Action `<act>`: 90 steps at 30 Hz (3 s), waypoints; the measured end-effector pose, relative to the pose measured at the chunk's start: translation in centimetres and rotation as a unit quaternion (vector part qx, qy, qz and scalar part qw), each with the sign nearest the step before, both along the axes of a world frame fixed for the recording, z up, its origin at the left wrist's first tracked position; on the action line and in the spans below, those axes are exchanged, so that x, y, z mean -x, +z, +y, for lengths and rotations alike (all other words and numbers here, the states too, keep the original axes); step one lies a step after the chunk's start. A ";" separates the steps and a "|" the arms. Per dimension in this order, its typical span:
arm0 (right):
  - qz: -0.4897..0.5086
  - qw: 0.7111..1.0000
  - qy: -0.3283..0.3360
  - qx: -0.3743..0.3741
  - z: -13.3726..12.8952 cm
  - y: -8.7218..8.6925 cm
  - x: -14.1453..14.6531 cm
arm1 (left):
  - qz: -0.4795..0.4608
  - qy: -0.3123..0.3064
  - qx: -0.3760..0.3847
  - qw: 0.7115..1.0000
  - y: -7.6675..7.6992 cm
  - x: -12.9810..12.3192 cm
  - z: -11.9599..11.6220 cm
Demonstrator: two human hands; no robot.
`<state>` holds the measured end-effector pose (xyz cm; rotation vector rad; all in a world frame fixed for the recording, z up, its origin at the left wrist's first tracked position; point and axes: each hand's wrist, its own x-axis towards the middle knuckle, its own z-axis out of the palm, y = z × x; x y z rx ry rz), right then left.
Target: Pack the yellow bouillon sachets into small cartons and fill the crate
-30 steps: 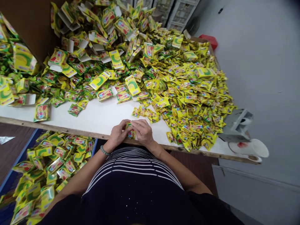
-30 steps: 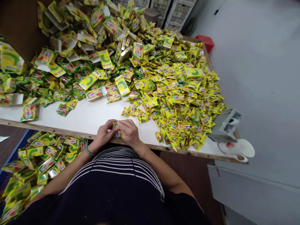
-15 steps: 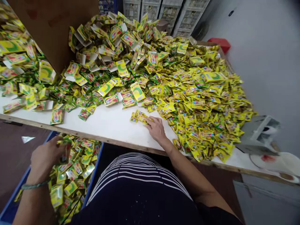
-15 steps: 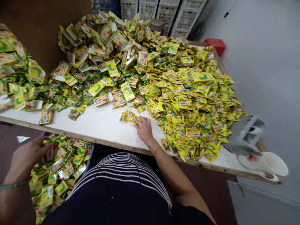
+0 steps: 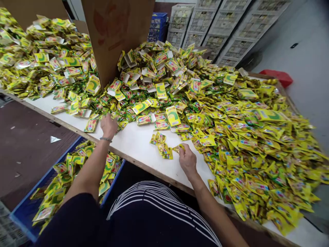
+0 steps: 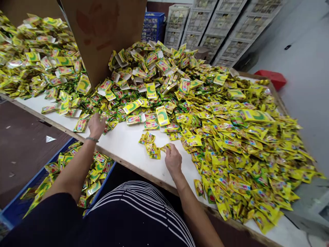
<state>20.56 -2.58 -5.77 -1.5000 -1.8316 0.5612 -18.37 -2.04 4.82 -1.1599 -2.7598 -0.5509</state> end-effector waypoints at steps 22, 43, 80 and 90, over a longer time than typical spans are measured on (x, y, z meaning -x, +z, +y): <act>0.292 0.931 0.116 0.183 -1.8 5.0 2.5 | -0.627 -0.213 -0.149 0.734 -4.6 -15.4 -3.9; 0.223 0.953 0.120 0.167 -2.1 6.8 1.3 | -0.643 -0.217 -0.086 0.730 -5.9 -18.9 -5.2; 0.364 0.894 0.076 0.250 -2.5 4.5 3.5 | -0.679 -0.182 -0.216 0.678 -4.9 -22.5 -4.6; 0.162 0.970 0.084 0.160 -2.4 4.7 2.6 | -0.132 -0.321 -0.042 0.937 -1.5 -13.2 4.8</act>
